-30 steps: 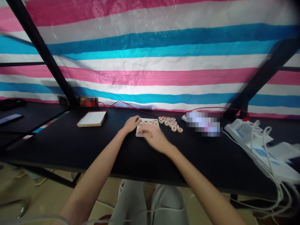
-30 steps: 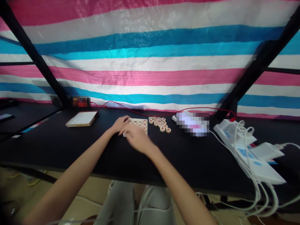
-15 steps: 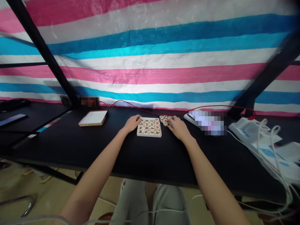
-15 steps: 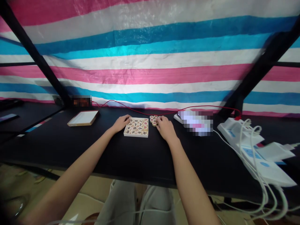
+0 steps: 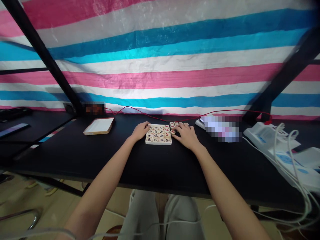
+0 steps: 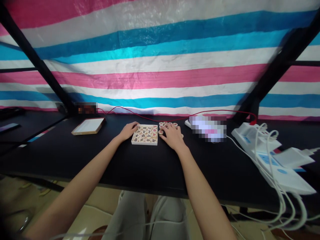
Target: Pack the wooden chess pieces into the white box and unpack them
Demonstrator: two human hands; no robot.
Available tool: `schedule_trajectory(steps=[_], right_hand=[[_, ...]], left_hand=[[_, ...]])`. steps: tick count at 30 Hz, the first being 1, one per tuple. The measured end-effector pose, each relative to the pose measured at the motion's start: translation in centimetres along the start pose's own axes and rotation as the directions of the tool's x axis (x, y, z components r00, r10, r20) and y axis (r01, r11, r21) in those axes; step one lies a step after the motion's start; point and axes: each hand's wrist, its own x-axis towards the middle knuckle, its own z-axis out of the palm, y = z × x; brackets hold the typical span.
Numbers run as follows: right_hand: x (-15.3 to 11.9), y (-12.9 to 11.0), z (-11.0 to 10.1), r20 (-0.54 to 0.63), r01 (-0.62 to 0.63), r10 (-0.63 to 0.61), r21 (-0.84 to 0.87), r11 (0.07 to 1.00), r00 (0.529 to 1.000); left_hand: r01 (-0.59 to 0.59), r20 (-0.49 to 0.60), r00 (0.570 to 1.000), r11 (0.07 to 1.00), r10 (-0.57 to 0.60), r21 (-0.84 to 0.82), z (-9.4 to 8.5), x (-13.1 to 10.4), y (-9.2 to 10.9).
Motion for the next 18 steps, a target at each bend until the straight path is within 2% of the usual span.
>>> schedule_trajectory(steps=[11,18], right_hand=[[-0.1,-0.4,-0.7,-0.019,-0.066,0.067,0.063,0.996,0.998],[0.0,0.6,-0.9,-0.010,-0.115,0.118,0.168,0.979,0.993]], left_hand=[[0.004,0.001,1.000,1.000,-0.004,0.001,-0.1,0.0,0.2],[0.017,0.003,1.000,1.000,-0.017,-0.001,-0.1,-0.1,0.2]])
